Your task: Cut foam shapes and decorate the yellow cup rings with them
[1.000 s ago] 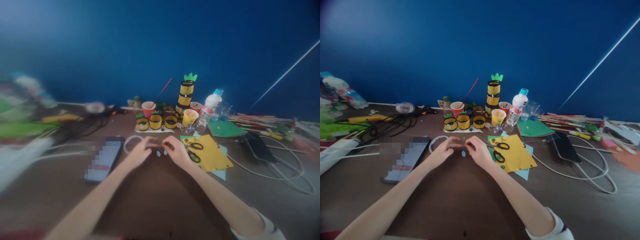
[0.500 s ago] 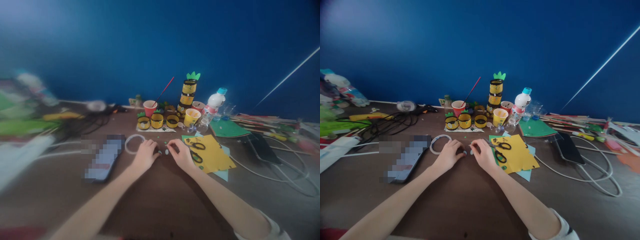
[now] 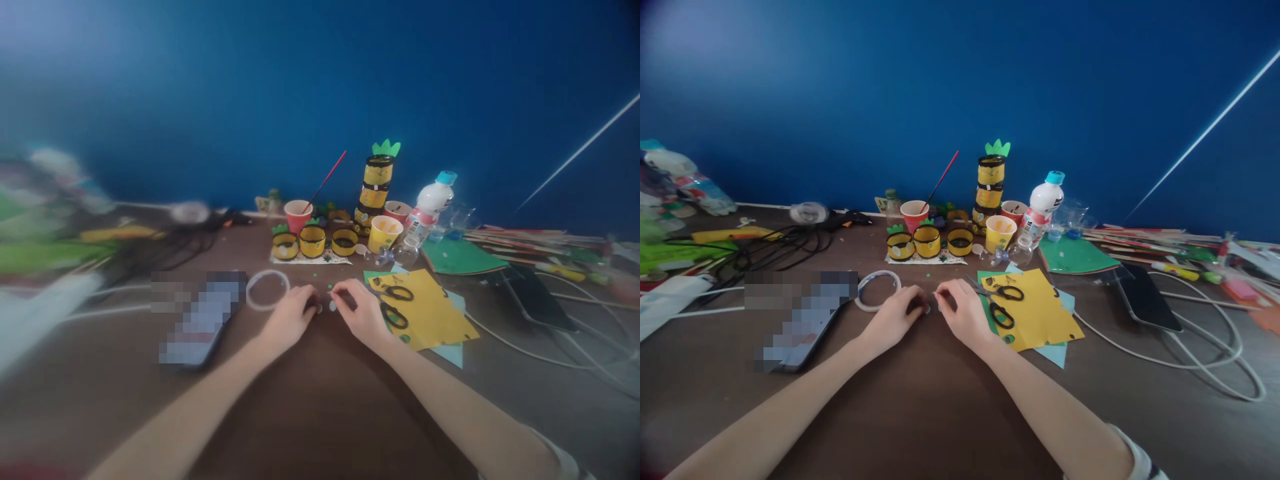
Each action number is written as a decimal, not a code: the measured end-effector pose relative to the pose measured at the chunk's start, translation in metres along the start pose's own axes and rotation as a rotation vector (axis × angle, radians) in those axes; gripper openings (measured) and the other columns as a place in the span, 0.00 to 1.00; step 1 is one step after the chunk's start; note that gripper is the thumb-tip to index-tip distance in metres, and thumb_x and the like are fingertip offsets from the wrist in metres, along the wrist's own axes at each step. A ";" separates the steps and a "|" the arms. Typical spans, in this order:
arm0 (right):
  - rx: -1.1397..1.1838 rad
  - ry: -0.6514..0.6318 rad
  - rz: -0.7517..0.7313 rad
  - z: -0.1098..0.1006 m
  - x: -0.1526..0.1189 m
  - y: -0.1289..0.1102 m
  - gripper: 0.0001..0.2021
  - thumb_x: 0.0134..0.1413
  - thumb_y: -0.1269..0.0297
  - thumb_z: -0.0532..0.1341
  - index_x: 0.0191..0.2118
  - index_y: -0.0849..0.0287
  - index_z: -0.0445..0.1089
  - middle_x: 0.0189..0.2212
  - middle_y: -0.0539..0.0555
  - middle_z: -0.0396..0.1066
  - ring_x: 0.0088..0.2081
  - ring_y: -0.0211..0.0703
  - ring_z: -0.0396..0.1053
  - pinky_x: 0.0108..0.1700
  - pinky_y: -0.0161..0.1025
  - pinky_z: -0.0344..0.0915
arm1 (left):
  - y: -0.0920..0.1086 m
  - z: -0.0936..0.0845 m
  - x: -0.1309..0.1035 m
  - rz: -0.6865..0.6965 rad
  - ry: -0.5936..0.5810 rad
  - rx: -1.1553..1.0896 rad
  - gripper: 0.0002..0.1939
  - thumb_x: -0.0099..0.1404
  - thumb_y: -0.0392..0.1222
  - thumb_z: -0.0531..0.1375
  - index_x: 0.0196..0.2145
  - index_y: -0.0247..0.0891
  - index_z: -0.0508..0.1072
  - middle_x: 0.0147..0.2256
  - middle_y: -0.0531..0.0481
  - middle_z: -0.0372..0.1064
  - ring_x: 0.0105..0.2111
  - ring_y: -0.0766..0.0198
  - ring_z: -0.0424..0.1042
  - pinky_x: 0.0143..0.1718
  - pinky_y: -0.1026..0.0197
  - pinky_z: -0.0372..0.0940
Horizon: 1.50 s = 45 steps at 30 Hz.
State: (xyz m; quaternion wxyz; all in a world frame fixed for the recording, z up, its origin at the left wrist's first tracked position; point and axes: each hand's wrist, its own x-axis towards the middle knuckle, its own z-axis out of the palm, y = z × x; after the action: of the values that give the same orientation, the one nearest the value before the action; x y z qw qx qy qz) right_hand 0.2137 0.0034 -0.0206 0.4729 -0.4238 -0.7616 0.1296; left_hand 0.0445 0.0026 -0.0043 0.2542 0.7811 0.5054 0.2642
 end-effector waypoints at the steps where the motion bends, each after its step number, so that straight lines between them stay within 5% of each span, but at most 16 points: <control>1: -0.021 -0.007 -0.014 -0.001 0.000 -0.002 0.04 0.54 0.70 0.53 0.31 0.59 0.64 0.28 0.52 0.67 0.33 0.40 0.64 0.36 0.37 0.62 | 0.001 0.001 0.000 -0.036 0.024 -0.076 0.04 0.56 0.33 0.53 0.31 0.38 0.65 0.30 0.52 0.66 0.32 0.64 0.65 0.36 0.60 0.59; 6: -0.091 -0.083 -0.092 -0.010 0.007 -0.010 0.04 0.54 0.70 0.54 0.31 0.59 0.64 0.27 0.52 0.67 0.32 0.40 0.63 0.35 0.37 0.61 | 0.009 0.011 0.013 -0.150 0.003 -0.564 0.04 0.56 0.35 0.53 0.32 0.37 0.63 0.27 0.54 0.65 0.26 0.68 0.66 0.29 0.65 0.61; 10: -0.119 -0.038 -0.096 -0.017 0.010 0.000 0.04 0.55 0.70 0.53 0.32 0.58 0.64 0.28 0.53 0.68 0.32 0.40 0.63 0.35 0.37 0.61 | 0.011 0.025 0.029 -0.131 -0.020 -0.719 0.05 0.55 0.34 0.54 0.33 0.36 0.65 0.28 0.53 0.65 0.24 0.70 0.65 0.27 0.66 0.61; 18: -0.211 -0.033 -0.206 -0.015 0.008 0.028 0.04 0.52 0.74 0.56 0.32 0.59 0.64 0.26 0.52 0.69 0.32 0.40 0.63 0.34 0.37 0.60 | 0.005 0.028 0.032 -0.223 0.034 -0.818 0.10 0.56 0.36 0.56 0.38 0.35 0.64 0.29 0.51 0.66 0.27 0.68 0.67 0.33 0.63 0.62; 45: -0.425 -0.076 -0.417 -0.020 0.000 0.016 0.06 0.50 0.74 0.58 0.26 0.59 0.65 0.15 0.47 0.59 0.22 0.35 0.53 0.25 0.36 0.49 | 0.009 0.025 0.030 -0.325 0.012 -0.797 0.10 0.56 0.38 0.57 0.38 0.36 0.67 0.22 0.56 0.63 0.25 0.68 0.67 0.30 0.65 0.62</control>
State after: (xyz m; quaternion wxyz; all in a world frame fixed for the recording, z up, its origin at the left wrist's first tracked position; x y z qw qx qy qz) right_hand 0.2381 0.0091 -0.0198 0.3611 -0.3427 -0.8594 -0.1168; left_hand 0.0782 0.0236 -0.0119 0.5713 0.5305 0.4818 0.4000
